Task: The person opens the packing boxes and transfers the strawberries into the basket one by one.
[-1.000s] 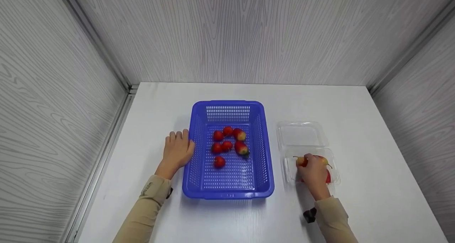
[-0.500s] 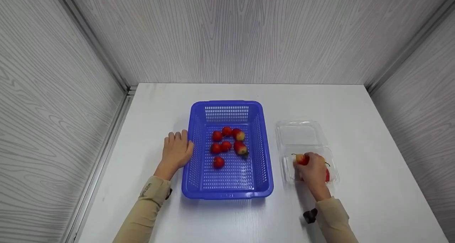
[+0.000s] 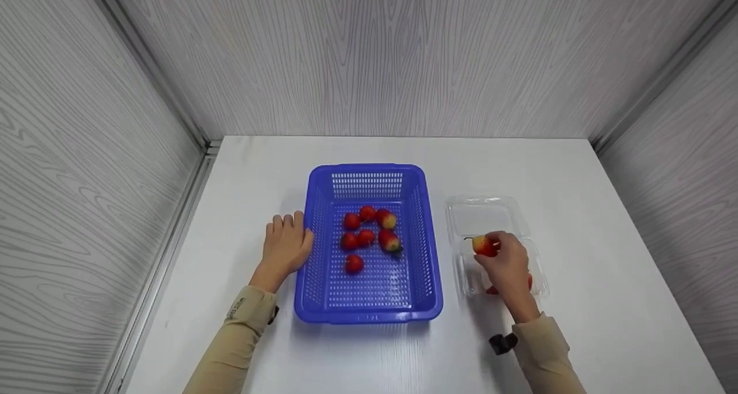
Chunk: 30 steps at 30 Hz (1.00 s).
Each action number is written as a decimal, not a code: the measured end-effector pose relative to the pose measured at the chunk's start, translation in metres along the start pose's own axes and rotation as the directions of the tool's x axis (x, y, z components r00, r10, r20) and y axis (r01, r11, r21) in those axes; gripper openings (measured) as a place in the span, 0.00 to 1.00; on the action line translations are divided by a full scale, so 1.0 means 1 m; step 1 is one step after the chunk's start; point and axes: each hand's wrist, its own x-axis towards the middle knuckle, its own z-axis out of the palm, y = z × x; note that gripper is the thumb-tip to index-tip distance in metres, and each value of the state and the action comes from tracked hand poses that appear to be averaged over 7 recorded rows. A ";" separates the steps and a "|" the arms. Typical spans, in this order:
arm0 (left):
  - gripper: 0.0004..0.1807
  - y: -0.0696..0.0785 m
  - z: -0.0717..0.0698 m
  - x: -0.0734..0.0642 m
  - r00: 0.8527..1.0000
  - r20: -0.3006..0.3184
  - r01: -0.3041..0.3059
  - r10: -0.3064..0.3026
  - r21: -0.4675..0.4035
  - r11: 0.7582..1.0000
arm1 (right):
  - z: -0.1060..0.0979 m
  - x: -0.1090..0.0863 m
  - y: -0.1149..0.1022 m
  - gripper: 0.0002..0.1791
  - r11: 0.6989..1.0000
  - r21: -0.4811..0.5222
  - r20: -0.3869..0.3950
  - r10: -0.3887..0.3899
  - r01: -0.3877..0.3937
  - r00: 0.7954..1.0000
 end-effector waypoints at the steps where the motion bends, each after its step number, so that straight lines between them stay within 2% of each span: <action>1: 0.21 0.000 0.000 0.000 1.000 0.001 0.000 0.000 0.001 1.000 | -0.001 0.000 -0.004 0.22 1.000 0.007 0.005 0.001 -0.001 1.000; 11: 0.19 -0.001 0.001 -0.001 1.000 -0.020 -0.008 0.008 -0.008 1.000 | -0.001 0.000 -0.042 0.23 0.997 0.069 0.034 -0.038 0.036 0.999; 17: 0.20 0.000 0.001 -0.002 1.000 -0.014 -0.007 0.007 -0.011 1.000 | 0.006 0.002 -0.059 0.23 0.994 0.110 0.119 -0.035 0.022 0.992; 22: 0.20 0.001 0.001 -0.002 1.000 -0.001 -0.006 0.006 -0.011 1.000 | 0.018 0.002 -0.077 0.23 0.989 0.150 0.199 -0.046 0.016 0.979; 30: 0.19 0.001 0.001 0.000 1.000 -0.013 -0.001 0.001 -0.002 1.000 | 0.051 0.001 -0.104 0.20 0.978 0.200 0.269 -0.117 0.063 0.956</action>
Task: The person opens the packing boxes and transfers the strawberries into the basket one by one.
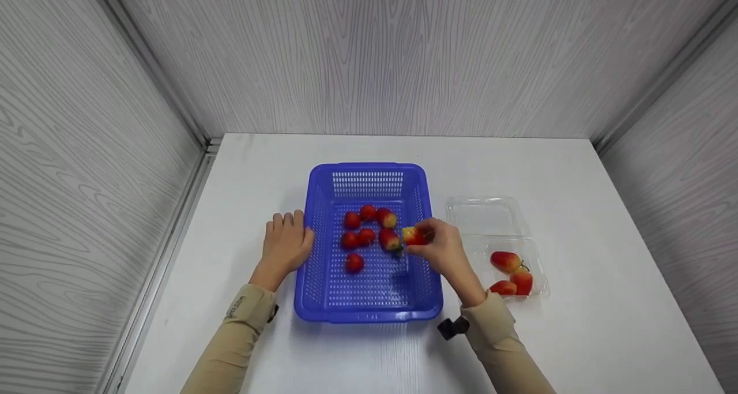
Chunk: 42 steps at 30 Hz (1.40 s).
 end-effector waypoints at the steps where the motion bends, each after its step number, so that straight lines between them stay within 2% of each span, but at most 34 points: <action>1: 0.19 0.000 0.000 0.000 1.000 0.000 -0.002 0.002 0.001 1.000 | 0.005 0.002 -0.001 0.20 1.000 -0.003 0.014 0.005 -0.005 1.000; 10: 0.19 -0.001 0.001 0.000 1.000 -0.015 -0.012 0.012 -0.002 1.000 | 0.045 0.014 0.003 0.17 0.993 -0.102 0.135 0.066 -0.052 0.989; 19: 0.20 -0.001 -0.001 -0.002 1.000 0.008 0.000 0.000 -0.006 1.000 | 0.076 0.010 0.011 0.16 0.981 -0.192 0.211 -0.001 0.042 0.978; 25: 0.21 -0.001 -0.002 -0.001 1.000 0.023 0.011 -0.011 0.003 1.000 | 0.087 0.012 0.017 0.18 0.952 -0.280 0.250 -0.048 0.120 0.967; 28: 0.21 0.000 -0.002 -0.001 1.000 0.025 0.010 -0.010 0.007 1.000 | 0.090 0.011 0.017 0.19 0.946 -0.303 0.264 -0.033 0.116 0.964; 35: 0.19 0.000 -0.003 -0.002 1.000 0.027 0.007 -0.007 0.019 1.000 | 0.098 0.008 0.018 0.19 0.894 -0.429 0.248 -0.023 0.131 0.969; 38: 0.20 0.001 -0.003 -0.003 0.999 0.040 0.011 -0.012 0.023 1.000 | 0.099 0.008 0.018 0.19 0.910 -0.400 0.261 -0.003 0.111 0.965; 42: 0.22 0.001 -0.002 -0.002 0.998 0.049 0.025 -0.026 0.022 0.999 | 0.100 0.008 0.020 0.19 0.936 -0.328 0.274 -0.035 0.128 0.961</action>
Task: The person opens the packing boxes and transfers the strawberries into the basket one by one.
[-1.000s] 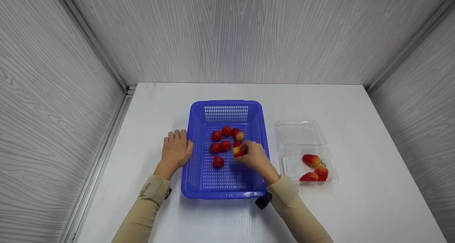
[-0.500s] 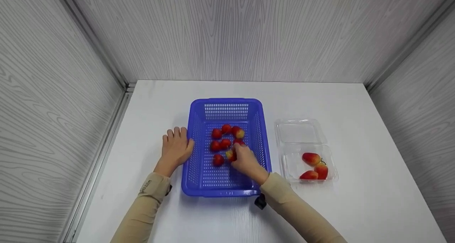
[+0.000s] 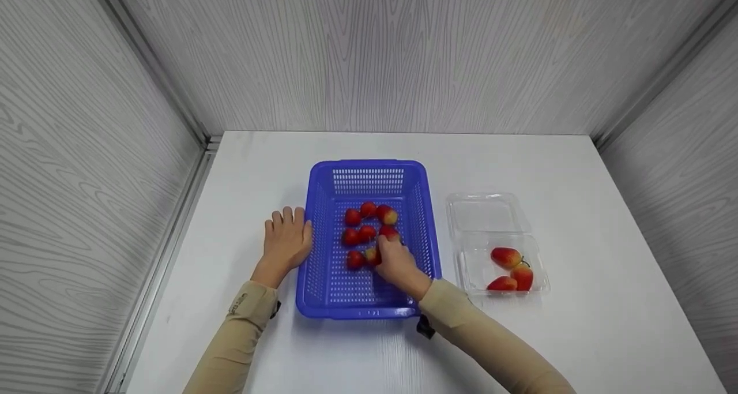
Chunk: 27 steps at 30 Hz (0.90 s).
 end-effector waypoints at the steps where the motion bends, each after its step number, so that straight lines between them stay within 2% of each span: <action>1: 0.22 0.000 0.000 0.000 1.000 0.004 0.005 -0.005 0.001 1.000 | 0.000 0.000 0.000 0.21 1.000 0.021 -0.007 -0.017 0.017 1.000; 7: 0.23 0.001 0.002 -0.001 1.000 0.005 0.016 -0.016 0.006 1.000 | 0.003 -0.002 0.003 0.37 0.978 0.191 -0.041 -0.075 0.082 0.996; 9: 0.23 0.001 0.002 -0.001 1.000 0.012 0.018 -0.019 0.007 1.000 | 0.004 -0.003 0.003 0.38 0.974 0.214 -0.046 -0.071 0.080 0.996; 13: 0.23 0.002 0.001 -0.001 0.999 0.030 0.030 -0.030 0.008 1.000 | 0.004 -0.005 0.002 0.33 0.973 0.216 -0.047 -0.067 0.076 0.997; 16: 0.23 0.003 0.000 0.000 0.999 0.034 0.033 -0.033 0.007 0.999 | 0.003 -0.004 0.002 0.30 0.978 0.189 -0.059 -0.074 0.083 0.996; 20: 0.23 0.003 -0.001 0.002 0.999 0.040 0.031 -0.031 0.004 1.000 | 0.002 -0.003 0.002 0.21 0.992 0.061 -0.087 -0.106 0.111 0.991; 23: 0.23 0.003 -0.002 0.002 0.999 0.037 0.036 -0.036 -0.001 0.999 | 0.000 -0.002 0.001 0.17 0.993 -0.068 -0.102 -0.102 0.095 0.990; 27: 0.23 0.002 -0.001 0.003 0.999 0.026 0.043 -0.042 -0.008 0.999 | -0.004 -0.002 0.000 0.18 0.987 -0.152 -0.128 -0.062 0.042 0.990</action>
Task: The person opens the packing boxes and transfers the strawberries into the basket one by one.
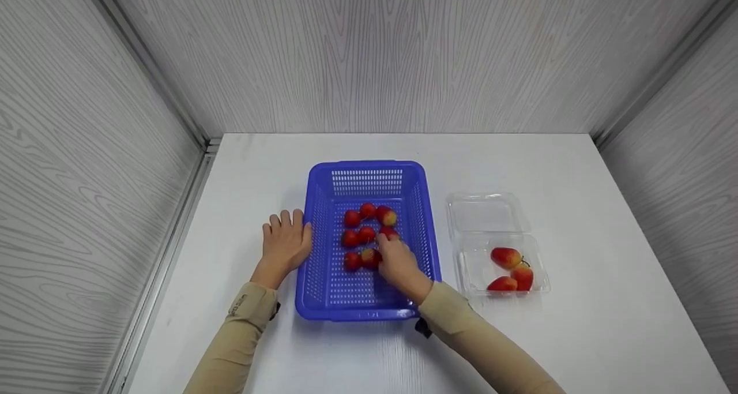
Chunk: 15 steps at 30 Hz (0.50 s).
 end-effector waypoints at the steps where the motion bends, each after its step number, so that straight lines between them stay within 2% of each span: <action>1: 0.23 0.000 0.000 0.000 1.000 -0.001 0.000 0.000 0.001 1.000 | -0.001 0.001 0.000 0.18 1.000 -0.005 -0.008 0.006 -0.006 1.000; 6: 0.23 0.001 0.000 0.000 1.000 -0.008 0.001 -0.001 0.007 1.000 | -0.005 0.003 0.001 0.17 0.999 0.037 -0.049 0.009 -0.008 0.999; 8: 0.23 0.001 0.000 0.000 1.000 -0.012 -0.001 0.001 0.012 1.000 | -0.007 0.004 0.001 0.15 0.994 0.107 -0.046 0.016 -0.011 0.999; 13: 0.23 0.001 -0.001 0.000 1.000 -0.018 -0.007 0.007 0.018 1.000 | -0.019 0.001 -0.002 0.13 0.954 0.299 -0.043 0.031 -0.017 0.999; 15: 0.23 0.001 -0.002 0.000 1.000 -0.018 -0.005 0.005 0.023 1.000 | -0.026 -0.002 -0.002 0.12 0.934 0.358 -0.063 0.013 0.011 0.998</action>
